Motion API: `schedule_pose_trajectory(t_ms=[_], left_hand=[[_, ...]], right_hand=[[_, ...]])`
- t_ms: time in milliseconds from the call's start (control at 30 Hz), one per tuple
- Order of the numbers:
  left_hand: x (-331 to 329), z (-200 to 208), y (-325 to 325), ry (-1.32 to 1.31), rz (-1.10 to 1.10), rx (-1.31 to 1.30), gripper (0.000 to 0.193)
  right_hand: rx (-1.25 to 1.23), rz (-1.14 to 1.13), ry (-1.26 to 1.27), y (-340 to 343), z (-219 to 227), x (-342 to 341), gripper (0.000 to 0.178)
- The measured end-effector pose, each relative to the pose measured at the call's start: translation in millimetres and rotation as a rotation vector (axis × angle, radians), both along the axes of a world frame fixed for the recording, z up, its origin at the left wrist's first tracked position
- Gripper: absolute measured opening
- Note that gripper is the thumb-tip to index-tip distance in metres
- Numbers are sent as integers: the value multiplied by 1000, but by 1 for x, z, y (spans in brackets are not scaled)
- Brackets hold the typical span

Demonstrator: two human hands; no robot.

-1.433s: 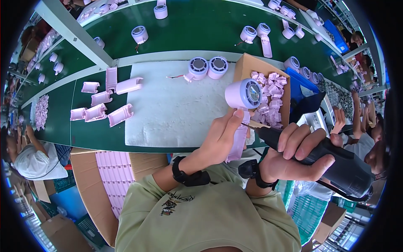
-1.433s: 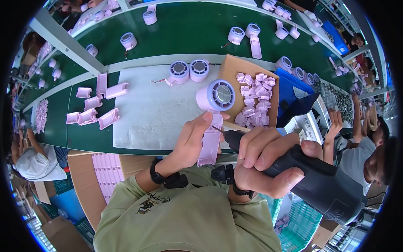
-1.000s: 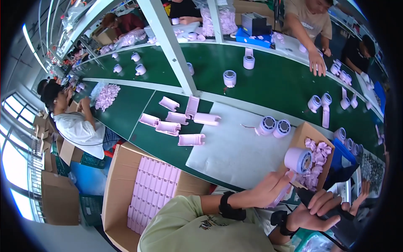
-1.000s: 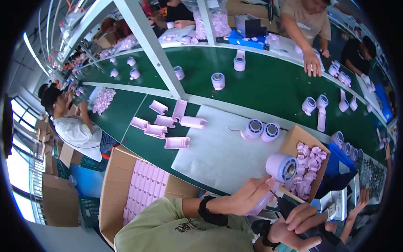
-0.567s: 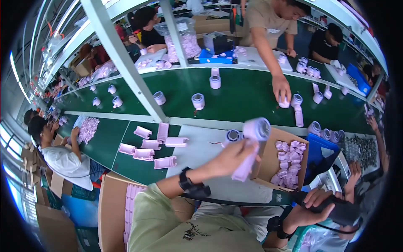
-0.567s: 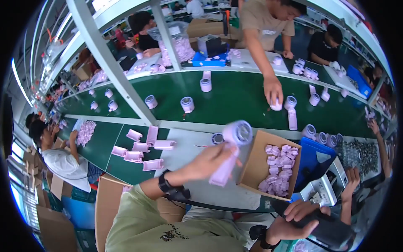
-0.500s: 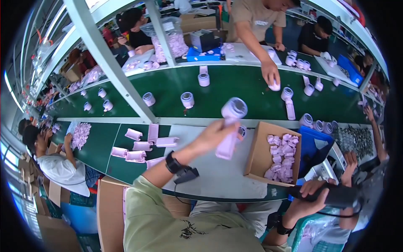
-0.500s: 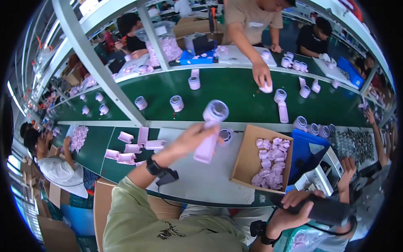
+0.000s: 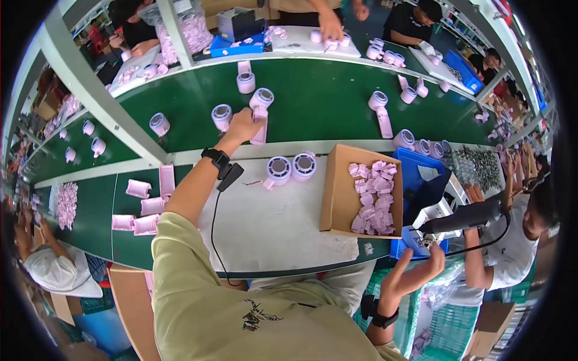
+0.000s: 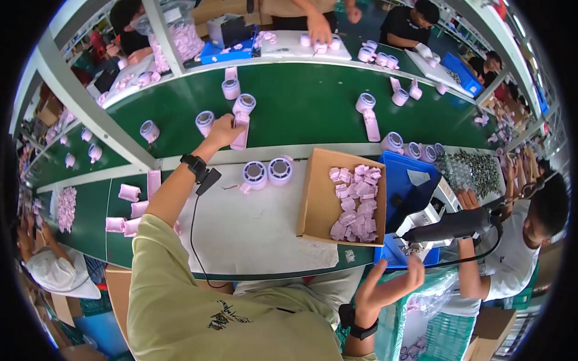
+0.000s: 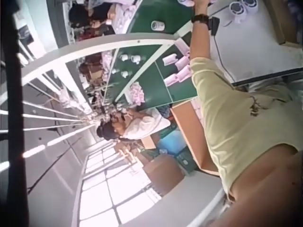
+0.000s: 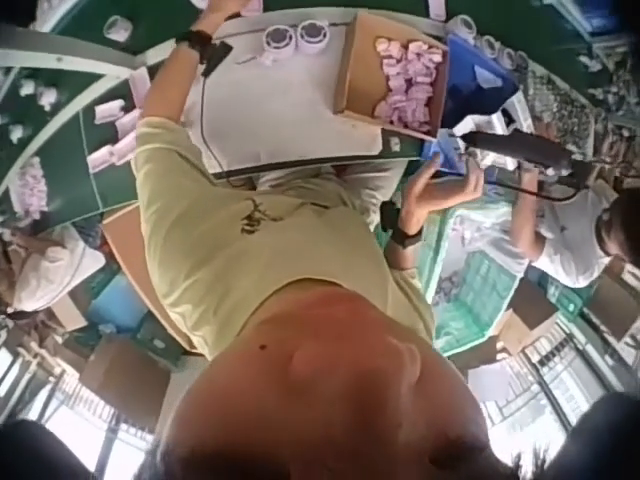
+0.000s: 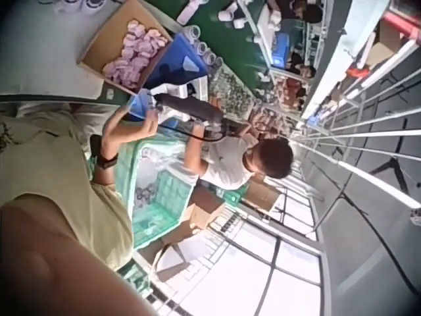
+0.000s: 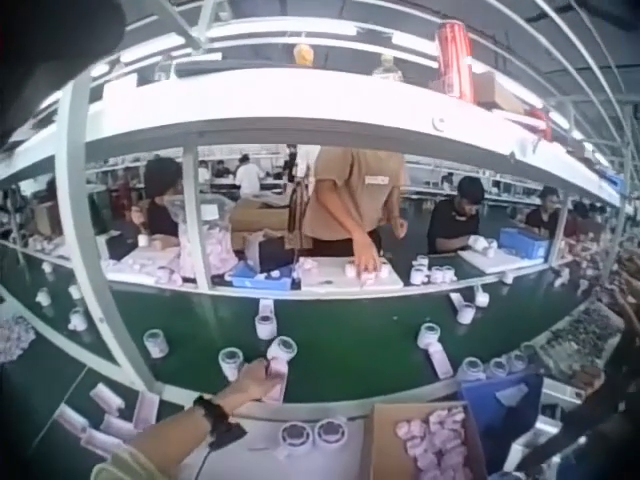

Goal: The person assembles handheld fans by fitting a fan motor into a plastic housing and snapping a small pink component into the joint. They then use a power screwdriver to drive a screw into the assembly before placing the fan onto the conveyor belt.

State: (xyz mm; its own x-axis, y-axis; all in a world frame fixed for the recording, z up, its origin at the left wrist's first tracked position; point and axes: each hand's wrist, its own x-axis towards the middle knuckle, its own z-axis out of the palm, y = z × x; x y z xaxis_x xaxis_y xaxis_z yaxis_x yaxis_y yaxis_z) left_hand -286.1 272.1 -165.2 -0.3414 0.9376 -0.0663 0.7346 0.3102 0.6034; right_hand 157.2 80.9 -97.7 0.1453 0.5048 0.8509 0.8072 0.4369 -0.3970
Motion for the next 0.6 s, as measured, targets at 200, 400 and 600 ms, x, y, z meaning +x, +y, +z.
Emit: schedule_pose_trajectory(t_ms=[200,400,600], left_hand=[[1,31,-94,323,-222,266,47],[-21,104,-227,235,-301,-17,46],[-9,91,-328,524,-212,-229,47]], right_hand=[[-621,686,-427,47,37,-88,51],[-565,762,-681,125,0,-151,56],[-918,903,-792,154,2,-169,54]])
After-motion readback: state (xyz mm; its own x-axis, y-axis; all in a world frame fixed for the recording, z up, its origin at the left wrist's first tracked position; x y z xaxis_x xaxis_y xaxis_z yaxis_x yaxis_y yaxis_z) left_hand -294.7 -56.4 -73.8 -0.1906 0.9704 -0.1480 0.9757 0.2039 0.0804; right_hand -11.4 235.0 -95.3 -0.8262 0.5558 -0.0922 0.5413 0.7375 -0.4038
